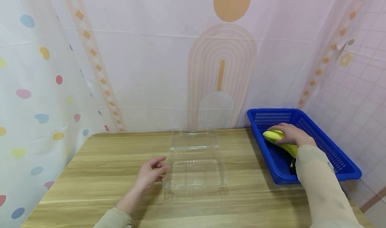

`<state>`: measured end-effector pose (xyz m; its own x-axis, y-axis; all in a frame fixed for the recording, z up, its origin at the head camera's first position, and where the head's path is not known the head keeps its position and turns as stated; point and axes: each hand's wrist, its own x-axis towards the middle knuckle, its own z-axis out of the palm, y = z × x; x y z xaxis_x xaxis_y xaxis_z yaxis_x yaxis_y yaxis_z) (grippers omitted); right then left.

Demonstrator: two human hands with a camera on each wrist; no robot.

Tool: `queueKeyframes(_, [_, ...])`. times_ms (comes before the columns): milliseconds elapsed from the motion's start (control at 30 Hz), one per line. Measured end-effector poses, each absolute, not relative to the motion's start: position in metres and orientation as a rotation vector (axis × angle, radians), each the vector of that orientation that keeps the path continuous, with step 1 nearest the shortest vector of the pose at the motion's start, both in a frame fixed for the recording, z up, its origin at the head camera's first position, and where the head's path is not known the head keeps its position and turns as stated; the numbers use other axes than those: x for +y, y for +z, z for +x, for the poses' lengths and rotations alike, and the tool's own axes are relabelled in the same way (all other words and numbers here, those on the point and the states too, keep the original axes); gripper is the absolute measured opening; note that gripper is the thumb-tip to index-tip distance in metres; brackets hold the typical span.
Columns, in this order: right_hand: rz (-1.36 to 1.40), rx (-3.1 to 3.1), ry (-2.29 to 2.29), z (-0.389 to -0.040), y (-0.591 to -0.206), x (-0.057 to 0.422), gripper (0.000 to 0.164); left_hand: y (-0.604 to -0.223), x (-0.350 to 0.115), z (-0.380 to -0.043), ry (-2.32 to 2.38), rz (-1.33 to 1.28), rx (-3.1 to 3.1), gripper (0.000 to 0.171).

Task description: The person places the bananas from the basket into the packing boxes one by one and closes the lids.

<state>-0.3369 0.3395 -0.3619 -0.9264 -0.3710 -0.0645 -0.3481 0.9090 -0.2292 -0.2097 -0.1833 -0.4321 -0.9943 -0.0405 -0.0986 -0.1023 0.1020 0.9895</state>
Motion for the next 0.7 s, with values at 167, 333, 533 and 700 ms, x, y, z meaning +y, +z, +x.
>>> queueKeyframes(167, [-0.598,2.997,-0.332,-0.3359,-0.3634,0.3401,0.053,-0.4324,-0.1827,-0.2088,2.07,-0.143,2.295,0.048])
queueKeyframes(333, [-0.628,3.036,-0.341,-0.3348,-0.3622,0.3414,0.052,-0.4325,-0.1815,-0.2099,2.081,-0.147,2.282,0.047])
queueKeyframes(533, [-0.674,3.069,-0.331,-0.3353,-0.3577,0.3433,0.052,-0.4326,-0.1808,-0.2116,2.094,-0.148,2.272,0.047])
queueKeyframes(700, [-0.659,3.103,-0.333,-0.3354,-0.3542,0.3441,0.051,-0.4321,-0.1802,-0.2121,2.095,-0.144,2.27,0.047])
